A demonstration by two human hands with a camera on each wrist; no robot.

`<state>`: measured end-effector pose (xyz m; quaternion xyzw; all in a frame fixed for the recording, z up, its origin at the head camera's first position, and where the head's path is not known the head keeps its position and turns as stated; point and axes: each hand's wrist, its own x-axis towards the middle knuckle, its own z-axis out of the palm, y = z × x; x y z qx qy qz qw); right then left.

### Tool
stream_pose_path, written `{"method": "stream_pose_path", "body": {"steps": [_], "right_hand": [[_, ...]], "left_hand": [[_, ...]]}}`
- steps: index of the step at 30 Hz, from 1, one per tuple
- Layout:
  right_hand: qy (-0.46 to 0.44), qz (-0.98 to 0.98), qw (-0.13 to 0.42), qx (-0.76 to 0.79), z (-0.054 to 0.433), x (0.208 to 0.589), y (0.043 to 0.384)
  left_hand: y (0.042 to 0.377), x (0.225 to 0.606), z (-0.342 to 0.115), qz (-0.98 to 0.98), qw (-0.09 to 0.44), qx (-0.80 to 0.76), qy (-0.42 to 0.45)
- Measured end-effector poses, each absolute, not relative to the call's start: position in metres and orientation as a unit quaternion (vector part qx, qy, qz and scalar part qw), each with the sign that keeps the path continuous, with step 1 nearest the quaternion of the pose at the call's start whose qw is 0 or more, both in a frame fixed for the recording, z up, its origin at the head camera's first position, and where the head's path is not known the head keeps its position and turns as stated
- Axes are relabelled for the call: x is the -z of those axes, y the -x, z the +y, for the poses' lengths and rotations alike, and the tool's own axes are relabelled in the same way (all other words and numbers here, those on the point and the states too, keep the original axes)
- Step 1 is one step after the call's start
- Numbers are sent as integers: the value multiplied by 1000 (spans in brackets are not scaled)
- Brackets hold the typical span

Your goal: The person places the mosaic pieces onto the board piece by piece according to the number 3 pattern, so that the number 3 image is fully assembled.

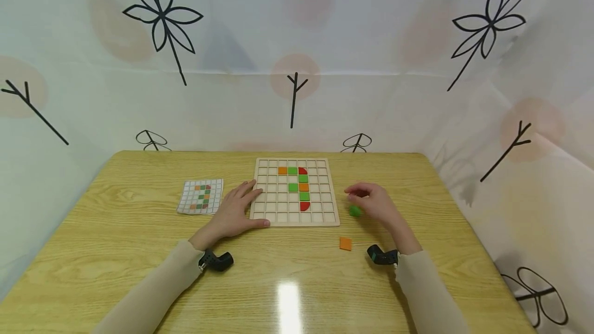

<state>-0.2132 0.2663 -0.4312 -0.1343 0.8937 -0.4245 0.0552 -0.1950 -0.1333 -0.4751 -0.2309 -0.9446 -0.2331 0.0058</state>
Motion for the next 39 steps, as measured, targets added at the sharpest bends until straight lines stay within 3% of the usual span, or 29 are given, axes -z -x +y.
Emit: {"method": "stream_pose_path", "body": {"steps": [8, 17, 39], "right_hand": [[116, 906, 53, 403, 286, 436, 204], [134, 897, 94, 410, 298, 442, 197], [156, 912, 81, 370, 284, 448, 200]], "left_hand": [[196, 475, -132, -947, 3, 226, 228], [194, 474, -131, -945, -3, 233, 231], [193, 473, -132, -943, 6, 239, 232]]}}
